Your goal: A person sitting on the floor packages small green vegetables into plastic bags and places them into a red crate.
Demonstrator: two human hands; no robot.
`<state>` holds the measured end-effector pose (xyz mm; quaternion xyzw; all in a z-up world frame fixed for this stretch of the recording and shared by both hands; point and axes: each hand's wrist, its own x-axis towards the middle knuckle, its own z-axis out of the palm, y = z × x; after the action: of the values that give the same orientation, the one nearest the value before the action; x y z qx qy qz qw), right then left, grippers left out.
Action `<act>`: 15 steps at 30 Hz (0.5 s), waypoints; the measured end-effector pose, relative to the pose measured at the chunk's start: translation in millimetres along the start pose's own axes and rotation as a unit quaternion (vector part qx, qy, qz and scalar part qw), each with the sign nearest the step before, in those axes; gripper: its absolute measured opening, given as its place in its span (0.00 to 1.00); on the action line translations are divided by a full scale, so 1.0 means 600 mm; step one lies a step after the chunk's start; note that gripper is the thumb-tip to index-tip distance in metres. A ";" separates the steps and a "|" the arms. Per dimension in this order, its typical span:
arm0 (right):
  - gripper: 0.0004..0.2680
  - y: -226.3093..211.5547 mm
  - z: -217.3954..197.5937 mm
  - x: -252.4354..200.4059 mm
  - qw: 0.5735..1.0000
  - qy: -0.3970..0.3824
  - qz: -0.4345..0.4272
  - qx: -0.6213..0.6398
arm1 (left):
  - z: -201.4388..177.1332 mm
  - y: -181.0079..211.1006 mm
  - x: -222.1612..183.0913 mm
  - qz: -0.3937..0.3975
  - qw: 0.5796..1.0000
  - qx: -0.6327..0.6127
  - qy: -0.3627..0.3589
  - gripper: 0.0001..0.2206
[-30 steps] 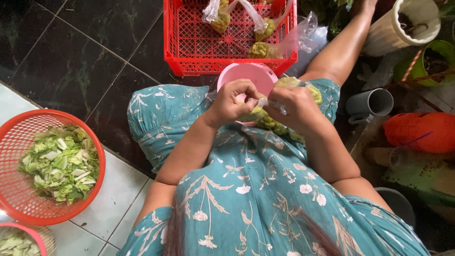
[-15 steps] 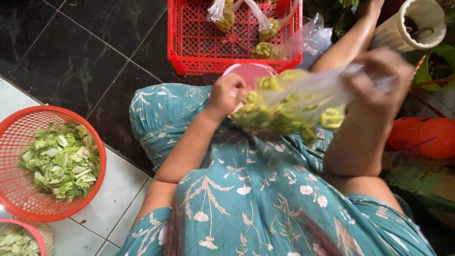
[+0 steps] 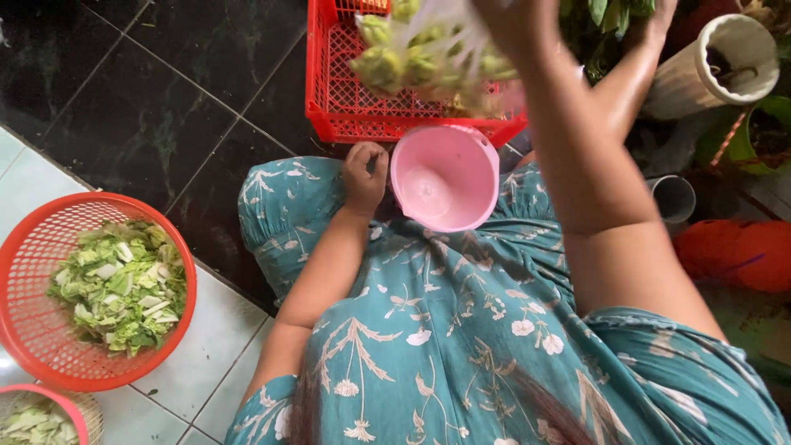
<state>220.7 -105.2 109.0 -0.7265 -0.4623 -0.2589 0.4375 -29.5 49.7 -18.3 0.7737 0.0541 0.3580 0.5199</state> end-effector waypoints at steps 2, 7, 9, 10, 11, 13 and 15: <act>0.07 0.053 -0.007 -0.101 0.999 -0.014 -0.004 -0.028 | 0.000 -0.004 0.001 -0.004 1.000 0.014 -0.005 0.02; 0.08 0.092 0.122 -0.191 0.990 -0.112 0.087 0.004 | 0.016 -0.039 -0.013 -0.026 0.999 0.037 -0.028 0.02; 0.14 0.070 0.117 -0.199 0.946 -0.212 0.245 -0.010 | 0.023 -0.055 -0.023 -0.059 0.993 0.068 -0.081 0.09; 0.14 0.068 0.110 -0.179 0.946 -0.213 0.246 -0.009 | 0.026 -0.071 -0.026 -0.060 0.993 0.069 -0.081 0.09; 0.17 0.065 0.101 -0.162 0.923 -0.255 0.289 0.002 | 0.030 -0.085 -0.032 -0.124 0.977 0.100 -0.142 0.23; 0.20 0.065 0.079 -0.144 0.896 -0.297 0.331 0.013 | 0.032 -0.095 -0.037 -0.187 0.953 0.129 -0.203 0.39; 0.22 0.073 0.051 -0.142 0.960 -0.133 0.210 0.129 | 0.029 -0.087 -0.034 -0.198 0.955 0.091 -0.203 0.22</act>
<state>221.9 -124.9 10.5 -0.7724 -0.3829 -0.0009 0.5067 -18.9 50.9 -75.9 0.8480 0.1322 0.0765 0.5075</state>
